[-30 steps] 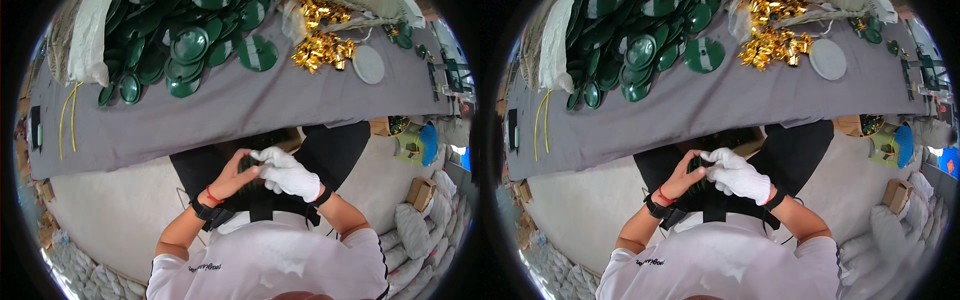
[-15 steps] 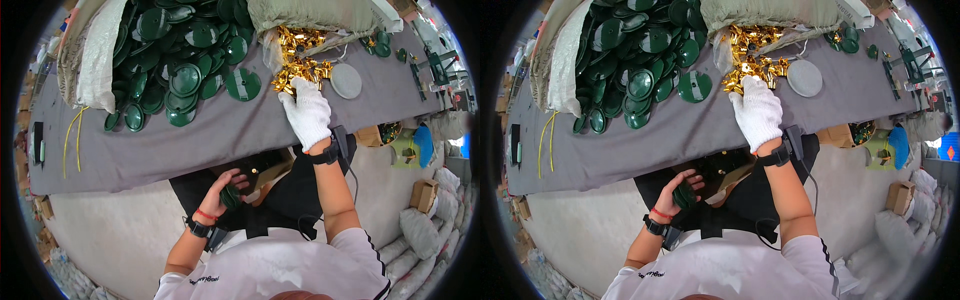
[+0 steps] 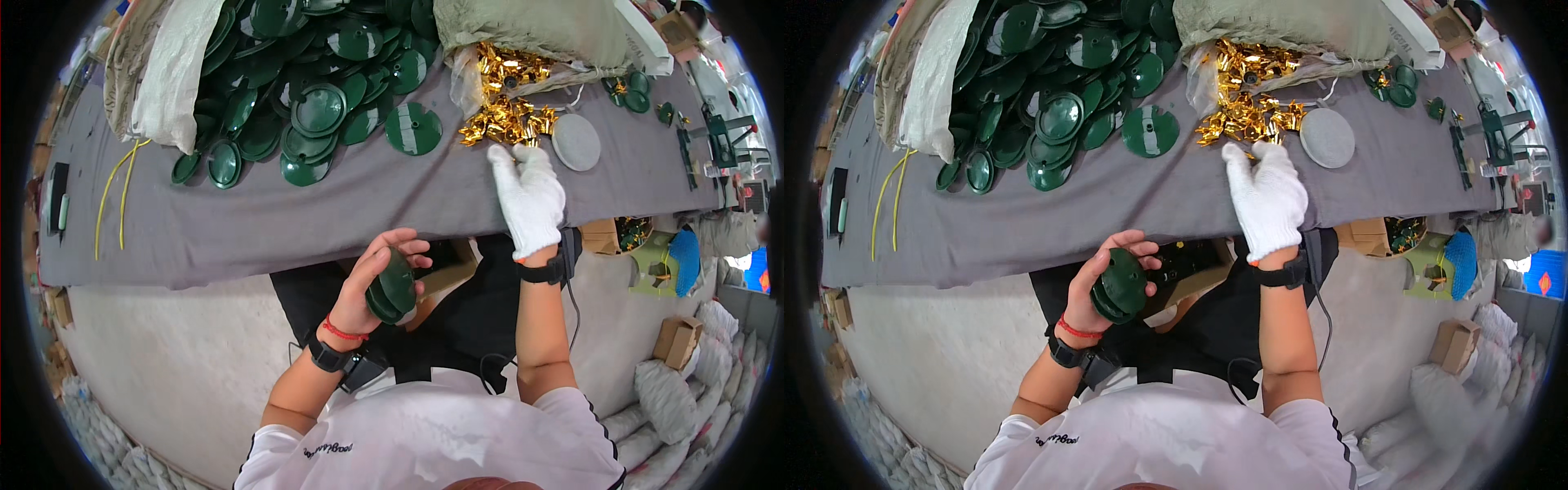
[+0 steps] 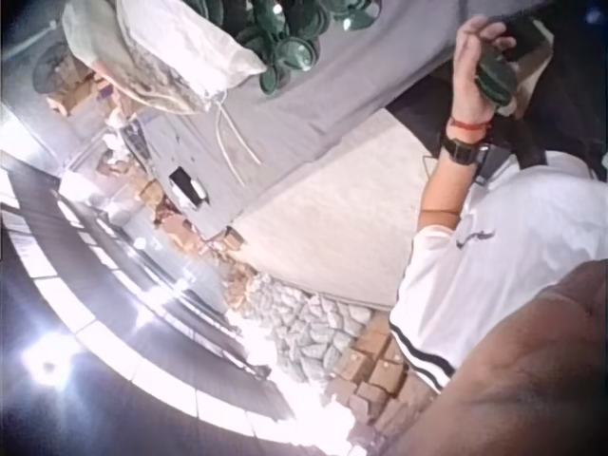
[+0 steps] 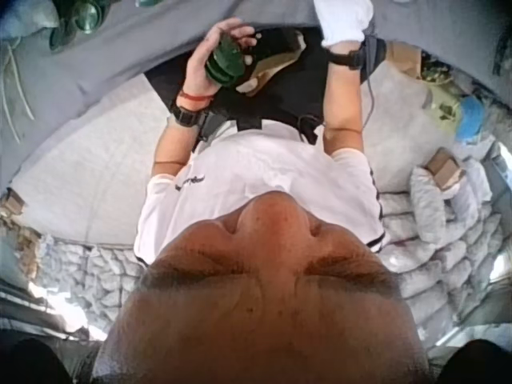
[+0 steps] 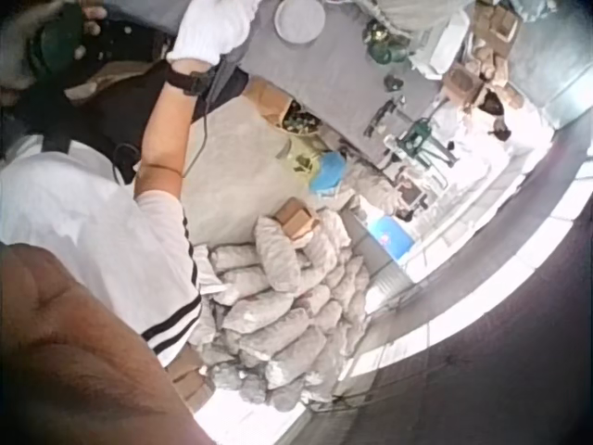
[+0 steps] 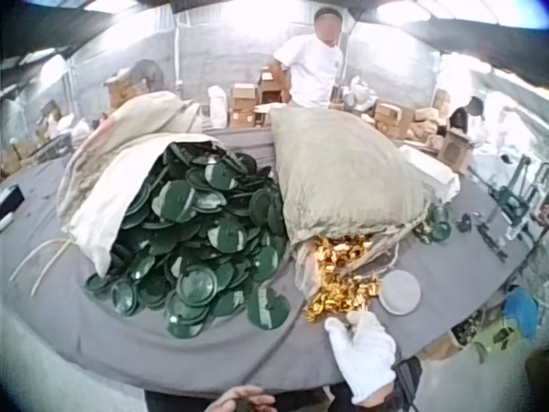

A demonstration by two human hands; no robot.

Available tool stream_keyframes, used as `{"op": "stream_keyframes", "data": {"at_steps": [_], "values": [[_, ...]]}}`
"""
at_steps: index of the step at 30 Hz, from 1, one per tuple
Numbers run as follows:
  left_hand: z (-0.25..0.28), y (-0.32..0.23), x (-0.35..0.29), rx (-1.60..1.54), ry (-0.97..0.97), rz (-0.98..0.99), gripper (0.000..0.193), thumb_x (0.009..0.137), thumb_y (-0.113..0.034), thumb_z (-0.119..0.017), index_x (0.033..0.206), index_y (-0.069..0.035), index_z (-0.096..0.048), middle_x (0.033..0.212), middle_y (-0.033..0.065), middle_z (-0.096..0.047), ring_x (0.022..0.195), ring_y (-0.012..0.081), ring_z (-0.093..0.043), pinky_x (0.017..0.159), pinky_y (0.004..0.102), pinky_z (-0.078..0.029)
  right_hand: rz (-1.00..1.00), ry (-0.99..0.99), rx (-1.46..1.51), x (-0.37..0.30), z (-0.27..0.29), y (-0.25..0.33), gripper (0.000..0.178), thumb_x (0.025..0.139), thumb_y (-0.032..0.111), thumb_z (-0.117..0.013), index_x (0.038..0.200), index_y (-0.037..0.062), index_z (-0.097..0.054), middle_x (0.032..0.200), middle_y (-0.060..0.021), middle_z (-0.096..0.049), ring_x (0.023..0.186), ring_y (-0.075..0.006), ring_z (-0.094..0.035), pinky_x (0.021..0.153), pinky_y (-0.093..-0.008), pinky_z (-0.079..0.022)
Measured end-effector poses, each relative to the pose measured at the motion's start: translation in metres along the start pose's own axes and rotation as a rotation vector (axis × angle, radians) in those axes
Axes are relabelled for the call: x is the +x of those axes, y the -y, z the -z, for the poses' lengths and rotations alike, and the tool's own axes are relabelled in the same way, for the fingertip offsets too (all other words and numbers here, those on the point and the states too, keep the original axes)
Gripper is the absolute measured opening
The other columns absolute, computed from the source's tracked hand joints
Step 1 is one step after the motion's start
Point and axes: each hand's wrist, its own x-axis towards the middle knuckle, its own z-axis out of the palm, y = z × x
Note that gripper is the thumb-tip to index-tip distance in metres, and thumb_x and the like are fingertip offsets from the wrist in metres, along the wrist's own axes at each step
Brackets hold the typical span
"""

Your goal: Assembling small gold-colored metal components into green plastic discs.

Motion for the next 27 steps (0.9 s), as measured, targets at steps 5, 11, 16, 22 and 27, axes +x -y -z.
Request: {"op": "stream_keyframes", "data": {"at_steps": [5, 11, 16, 22, 27], "values": [[0.003, 0.006, -0.003, -0.041, -0.017, -0.025, 0.047, 0.098, -0.032, -0.049, 0.134, -0.004, -0.043, 0.127, 0.0136, -0.053, 0.115, 0.0246, -0.052, 0.086, 0.0364, -0.051, 0.231, 0.071, -0.134, 0.002, -0.013, -0.012, 0.032, 0.088, 0.035, -0.065, 0.101, 0.0058, -0.063, 0.091, -0.0161, -0.067, 0.084, -0.0356, -0.066, 0.073, -0.0447, -0.051], [-0.001, 0.007, -0.002, 0.036, -0.063, -0.111, 0.048, 0.098, -0.033, -0.05, 0.134, -0.002, -0.043, 0.126, 0.0137, -0.054, 0.113, 0.0241, -0.053, 0.085, 0.0362, -0.051, 0.3, 0.384, 0.699, -0.038, 0.006, -0.01, 0.016, 0.082, -0.003, -0.061, 0.097, 0.004, -0.064, 0.095, -0.0115, -0.068, 0.088, -0.0225, -0.068, 0.078, -0.0351, -0.054], [-0.002, 0.012, 0.002, 0.09, -0.115, -0.163, 0.044, 0.097, -0.029, -0.05, 0.132, -0.003, -0.044, 0.125, 0.012, -0.055, 0.112, 0.0206, -0.053, 0.092, 0.0344, -0.047, -0.001, 0.84, 1.132, -0.105, 0.01, 0.012, 0.014, 0.09, 0.002, -0.062, 0.104, 0.0036, -0.063, 0.095, -0.0049, -0.068, 0.09, -0.0113, -0.065, 0.076, -0.0261, -0.053], [0.0, 0.004, 0.007, 0.033, -0.152, -0.122, 0.044, 0.091, -0.031, -0.054, 0.123, -0.002, -0.05, 0.111, 0.0111, -0.058, 0.104, 0.0237, -0.057, 0.093, 0.0354, -0.046, -0.185, 0.973, 1.157, -0.11, 0.011, 0.018, 0.028, 0.092, 0.01, -0.066, 0.119, 0.0096, -0.059, 0.1, -0.0006, -0.066, 0.072, -0.0024, -0.055, 0.059, -0.0198, -0.046], [0.005, 0.003, 0.004, -0.035, -0.085, -0.122, 0.043, 0.09, -0.031, -0.054, 0.121, -0.002, -0.052, 0.113, 0.0118, -0.058, 0.105, 0.0248, -0.057, 0.094, 0.0362, -0.046, -0.221, 1.004, 1.184, -0.116, 0.015, 0.015, 0.027, 0.094, 0.007, -0.062, 0.12, 0.0074, -0.059, 0.1, -0.004, -0.065, 0.078, -0.006, -0.059, 0.062, -0.0212, -0.049]]}}
